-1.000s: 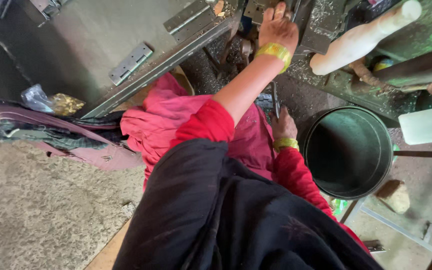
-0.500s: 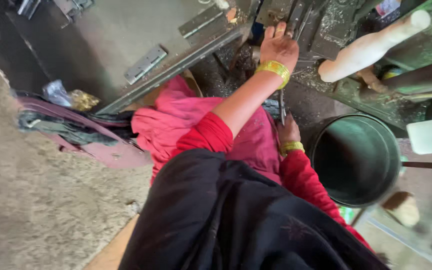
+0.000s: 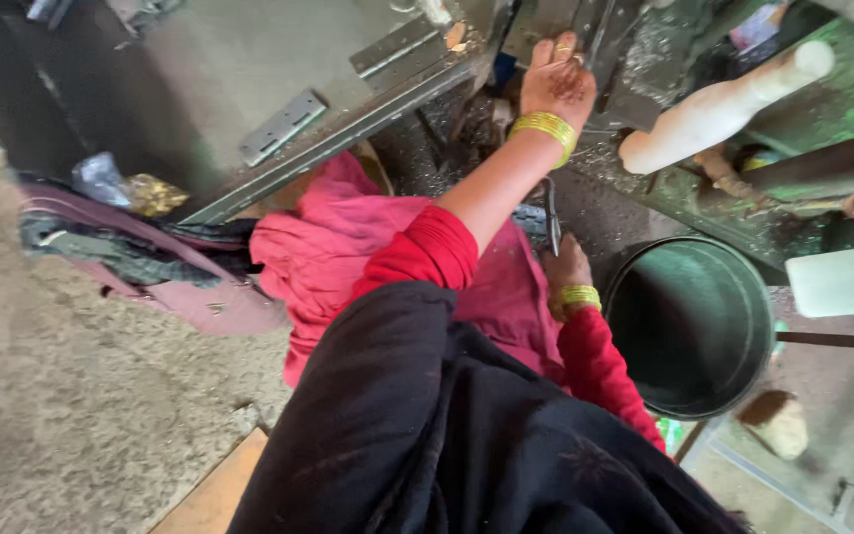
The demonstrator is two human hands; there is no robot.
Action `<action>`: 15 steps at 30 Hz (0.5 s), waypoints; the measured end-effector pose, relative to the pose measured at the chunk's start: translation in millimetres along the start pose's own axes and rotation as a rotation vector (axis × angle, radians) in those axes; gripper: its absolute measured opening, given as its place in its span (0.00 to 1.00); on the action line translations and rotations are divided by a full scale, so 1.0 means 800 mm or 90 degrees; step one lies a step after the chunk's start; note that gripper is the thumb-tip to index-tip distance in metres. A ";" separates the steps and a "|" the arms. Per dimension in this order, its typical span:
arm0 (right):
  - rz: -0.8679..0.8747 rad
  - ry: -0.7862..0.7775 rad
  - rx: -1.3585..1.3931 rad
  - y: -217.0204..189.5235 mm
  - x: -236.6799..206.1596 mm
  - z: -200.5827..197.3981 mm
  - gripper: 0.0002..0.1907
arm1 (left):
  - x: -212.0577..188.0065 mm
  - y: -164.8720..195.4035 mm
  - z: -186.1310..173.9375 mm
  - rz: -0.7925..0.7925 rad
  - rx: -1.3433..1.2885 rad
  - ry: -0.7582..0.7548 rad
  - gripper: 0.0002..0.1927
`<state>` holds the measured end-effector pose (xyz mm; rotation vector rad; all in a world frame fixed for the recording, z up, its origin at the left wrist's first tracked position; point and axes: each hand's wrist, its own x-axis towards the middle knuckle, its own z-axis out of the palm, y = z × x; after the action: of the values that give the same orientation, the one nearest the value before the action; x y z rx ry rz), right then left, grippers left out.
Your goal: The person repeatedly grinds metal hinges on a bench grinder, holding each hinge with one hand and using a tool in the other hand to assist. The person moves the hinges across the grinding wheel and places them back on the table after each pass.
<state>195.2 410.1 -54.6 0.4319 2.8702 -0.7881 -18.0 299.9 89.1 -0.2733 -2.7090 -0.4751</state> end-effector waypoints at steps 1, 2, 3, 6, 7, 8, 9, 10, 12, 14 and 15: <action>0.004 -0.005 -0.033 0.005 0.008 -0.015 0.18 | 0.001 0.000 0.001 0.002 -0.006 0.049 0.16; -0.001 -0.006 -0.059 0.009 0.017 -0.031 0.18 | 0.003 0.001 0.002 0.042 0.041 0.023 0.15; -0.017 0.009 -0.068 0.010 0.021 -0.038 0.18 | 0.005 0.002 0.002 0.082 0.089 -0.004 0.15; -0.040 0.022 -0.034 0.007 0.022 -0.030 0.18 | 0.009 0.006 0.004 0.113 0.103 -0.071 0.14; -0.025 0.026 -0.013 0.002 0.016 -0.018 0.18 | 0.011 0.007 0.004 0.107 0.094 -0.076 0.15; -0.007 0.037 0.021 -0.006 0.006 0.002 0.18 | 0.012 0.007 0.003 0.098 0.093 -0.085 0.15; -0.002 0.042 0.041 -0.010 -0.001 0.013 0.18 | 0.013 0.007 0.003 0.083 0.087 -0.101 0.15; 0.000 0.042 0.043 -0.013 -0.007 0.021 0.18 | 0.014 0.006 0.003 0.062 0.072 -0.113 0.15; 0.021 0.008 0.027 -0.015 -0.011 0.018 0.18 | 0.017 0.004 0.002 0.079 0.145 -0.089 0.15; 0.036 -0.016 -0.036 -0.010 -0.004 -0.010 0.18 | 0.021 0.001 0.001 0.081 0.183 -0.058 0.15; 0.029 -0.008 -0.053 -0.006 0.000 -0.028 0.19 | 0.024 -0.001 0.000 0.088 0.222 -0.045 0.15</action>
<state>192.2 417.7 -33.2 0.4788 2.8574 -0.6581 -35.5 301.7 96.2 -0.3818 -2.7544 0.0490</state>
